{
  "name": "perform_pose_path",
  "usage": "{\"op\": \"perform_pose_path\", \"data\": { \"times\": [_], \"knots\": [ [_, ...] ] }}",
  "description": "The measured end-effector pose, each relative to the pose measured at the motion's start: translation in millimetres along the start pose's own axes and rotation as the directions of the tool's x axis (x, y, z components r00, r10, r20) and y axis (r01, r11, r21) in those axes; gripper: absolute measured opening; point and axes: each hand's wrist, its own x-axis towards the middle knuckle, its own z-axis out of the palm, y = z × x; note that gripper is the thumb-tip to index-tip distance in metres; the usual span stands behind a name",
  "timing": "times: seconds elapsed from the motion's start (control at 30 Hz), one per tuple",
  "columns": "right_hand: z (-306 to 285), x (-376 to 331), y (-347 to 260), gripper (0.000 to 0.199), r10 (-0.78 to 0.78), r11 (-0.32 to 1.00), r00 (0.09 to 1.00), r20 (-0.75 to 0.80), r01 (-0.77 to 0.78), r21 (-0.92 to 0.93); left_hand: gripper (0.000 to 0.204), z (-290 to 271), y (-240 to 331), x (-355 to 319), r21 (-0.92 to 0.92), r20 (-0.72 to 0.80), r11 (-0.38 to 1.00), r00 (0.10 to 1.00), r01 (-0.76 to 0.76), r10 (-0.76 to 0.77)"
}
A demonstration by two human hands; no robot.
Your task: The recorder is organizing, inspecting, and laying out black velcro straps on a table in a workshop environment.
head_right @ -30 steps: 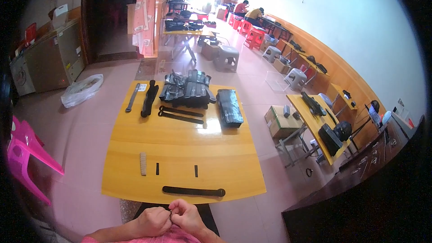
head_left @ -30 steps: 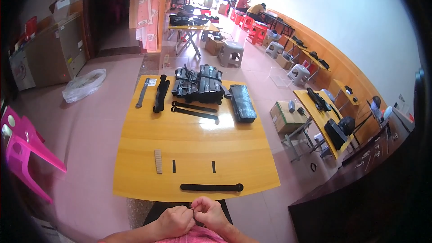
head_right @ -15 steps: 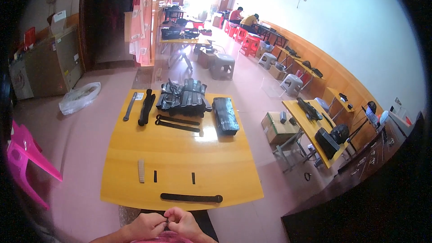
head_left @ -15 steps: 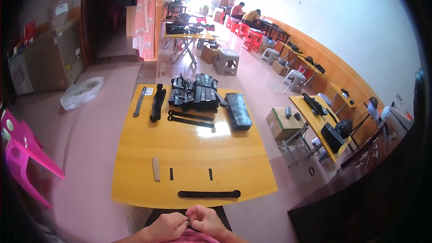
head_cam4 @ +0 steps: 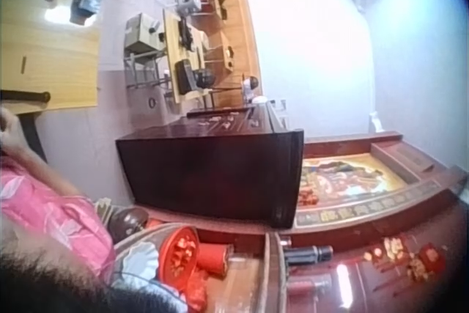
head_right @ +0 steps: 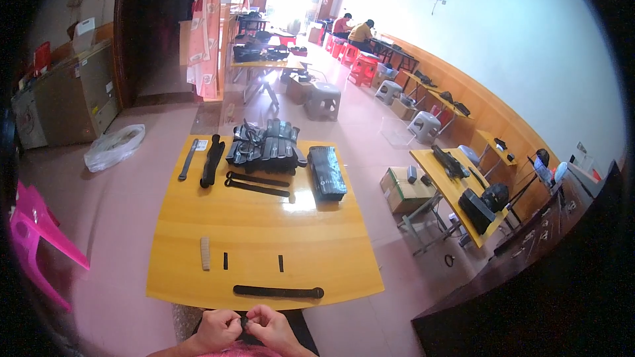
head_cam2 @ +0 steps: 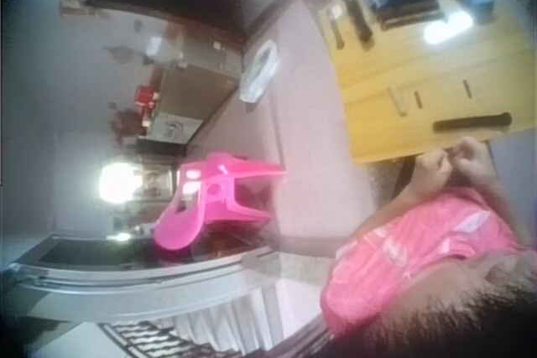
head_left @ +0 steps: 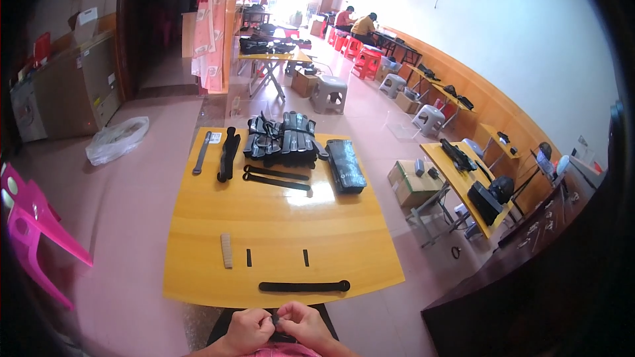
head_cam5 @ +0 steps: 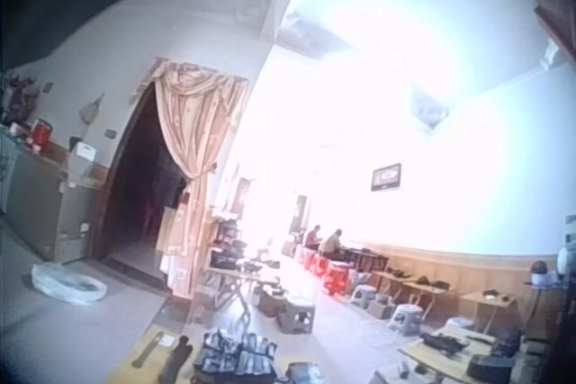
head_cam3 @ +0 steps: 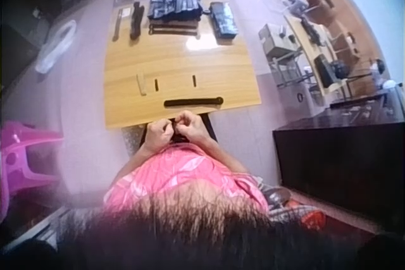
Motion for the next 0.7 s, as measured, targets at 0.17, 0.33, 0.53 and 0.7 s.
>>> {"op": "perform_pose_path", "data": {
  "times": [0.17, 0.33, 0.53, 0.7],
  "knots": [
    [-15, -1, -1, 0.025, 0.108, 0.932, 0.988, 0.114, -0.061, -0.358, 0.005, -11, 20, 6, -0.069, -0.003, 0.995, 0.997, -0.073, 0.073],
    [-23, -3, -14, 0.026, 0.167, 0.982, 0.943, 0.289, -0.132, -0.137, 0.003, -13, 26, 7, -0.157, 0.038, 0.976, 0.987, -0.149, 0.157],
    [-15, -7, -14, 0.021, -0.014, 0.968, 0.988, 0.155, 0.052, -0.244, 0.008, 4, -7, -2, -0.228, 0.063, 0.973, 0.998, 0.045, -0.031],
    [-32, -20, -9, 0.014, -0.096, 0.979, 0.995, -0.002, 0.094, -0.181, 0.012, -18, -14, 5, -0.582, 0.375, 0.512, 0.768, 0.631, -0.519]
  ]
}}
